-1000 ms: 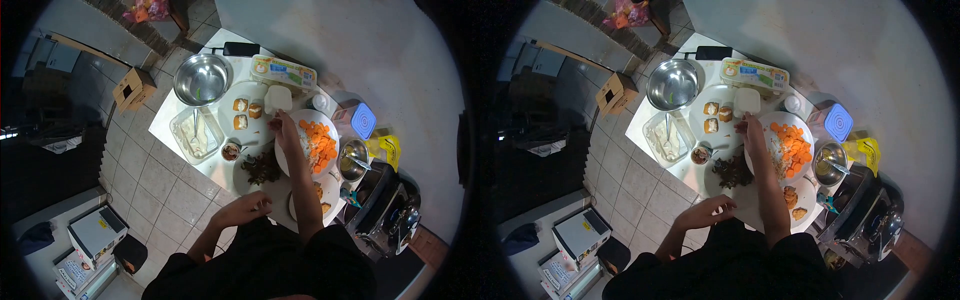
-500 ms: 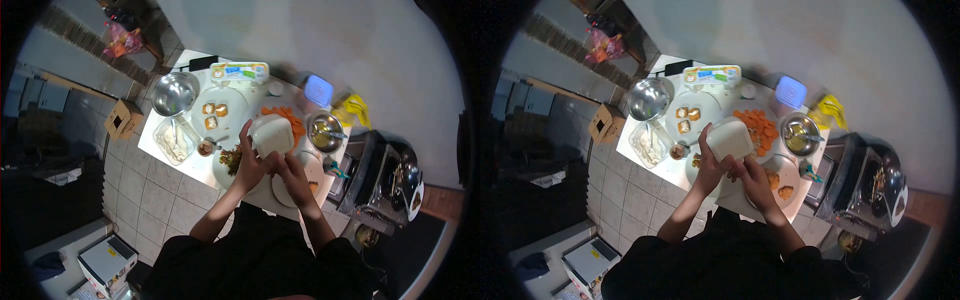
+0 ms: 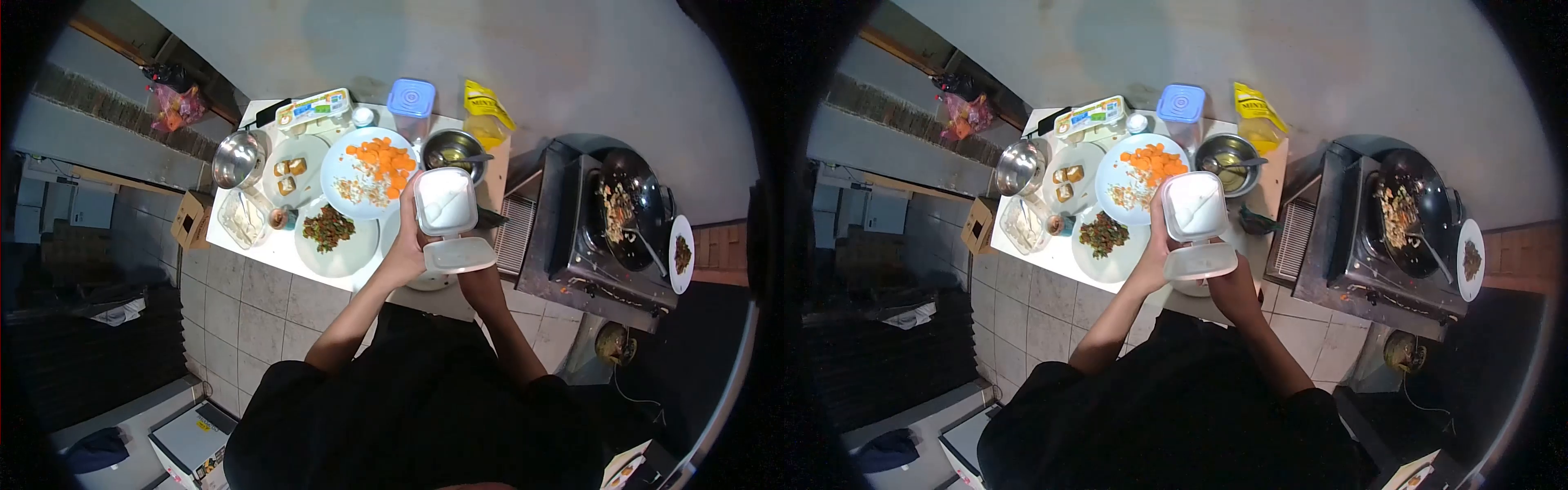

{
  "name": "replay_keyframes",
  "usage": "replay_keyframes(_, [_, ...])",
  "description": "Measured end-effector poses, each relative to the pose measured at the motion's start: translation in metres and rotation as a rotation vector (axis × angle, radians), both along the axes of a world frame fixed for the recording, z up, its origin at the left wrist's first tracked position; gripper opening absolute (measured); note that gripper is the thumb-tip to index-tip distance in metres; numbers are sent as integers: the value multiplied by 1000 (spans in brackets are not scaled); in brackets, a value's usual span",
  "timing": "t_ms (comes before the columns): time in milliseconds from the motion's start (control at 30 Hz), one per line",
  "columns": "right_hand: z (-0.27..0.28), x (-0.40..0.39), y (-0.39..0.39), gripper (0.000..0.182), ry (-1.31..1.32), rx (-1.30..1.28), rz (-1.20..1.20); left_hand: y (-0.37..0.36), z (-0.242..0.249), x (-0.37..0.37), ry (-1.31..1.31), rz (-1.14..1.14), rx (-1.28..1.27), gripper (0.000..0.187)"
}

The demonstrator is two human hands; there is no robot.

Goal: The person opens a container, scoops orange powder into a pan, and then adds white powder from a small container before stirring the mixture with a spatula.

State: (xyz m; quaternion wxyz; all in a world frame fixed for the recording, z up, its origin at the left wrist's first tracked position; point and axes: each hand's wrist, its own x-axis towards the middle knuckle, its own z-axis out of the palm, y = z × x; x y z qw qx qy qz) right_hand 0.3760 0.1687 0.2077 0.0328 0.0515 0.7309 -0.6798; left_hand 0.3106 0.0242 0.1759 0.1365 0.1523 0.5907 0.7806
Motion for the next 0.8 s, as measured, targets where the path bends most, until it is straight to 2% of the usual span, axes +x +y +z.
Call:
replay_keyframes(67, [-8,13,24,17,32,-55,12,21,7,14,60,-10,-12,128])
replay_keyframes(133, [-16,24,45,14,42,-140,84,41,20,28,-112,6,1,128])
replay_keyframes(167, [-18,30,58,12,52,-82,152,50,23,34,-107,6,-3,128])
replay_keyframes(267, [-2,48,80,12,90,-19,146,75,21,51,-159,31,-3,127])
replay_keyframes(300, [10,55,91,18,78,98,192,82,13,54,-103,51,-12,133])
replay_keyframes(367, [19,67,102,22,99,117,173,98,-2,57,-6,115,-82,141])
replay_keyframes(433, [10,78,114,35,142,87,146,109,-2,64,36,90,-86,134])
replay_keyframes(467, [10,82,121,35,139,87,145,114,-1,68,81,67,-92,127])
replay_keyframes(533, [15,87,135,36,230,134,84,126,6,72,85,56,-55,127])
replay_keyframes(633, [52,88,178,29,355,389,2,137,14,75,28,79,-108,127])
replay_keyframes(667, [64,83,190,27,393,517,-22,138,19,75,107,64,-157,125])
replay_keyframes(700, [75,77,198,27,390,513,-21,140,21,76,187,47,-205,124])
replay_keyframes(767, [92,61,211,25,641,643,121,146,22,83,174,39,-210,124])
replay_keyframes(800, [98,52,214,25,635,640,119,145,22,90,165,31,-211,124])
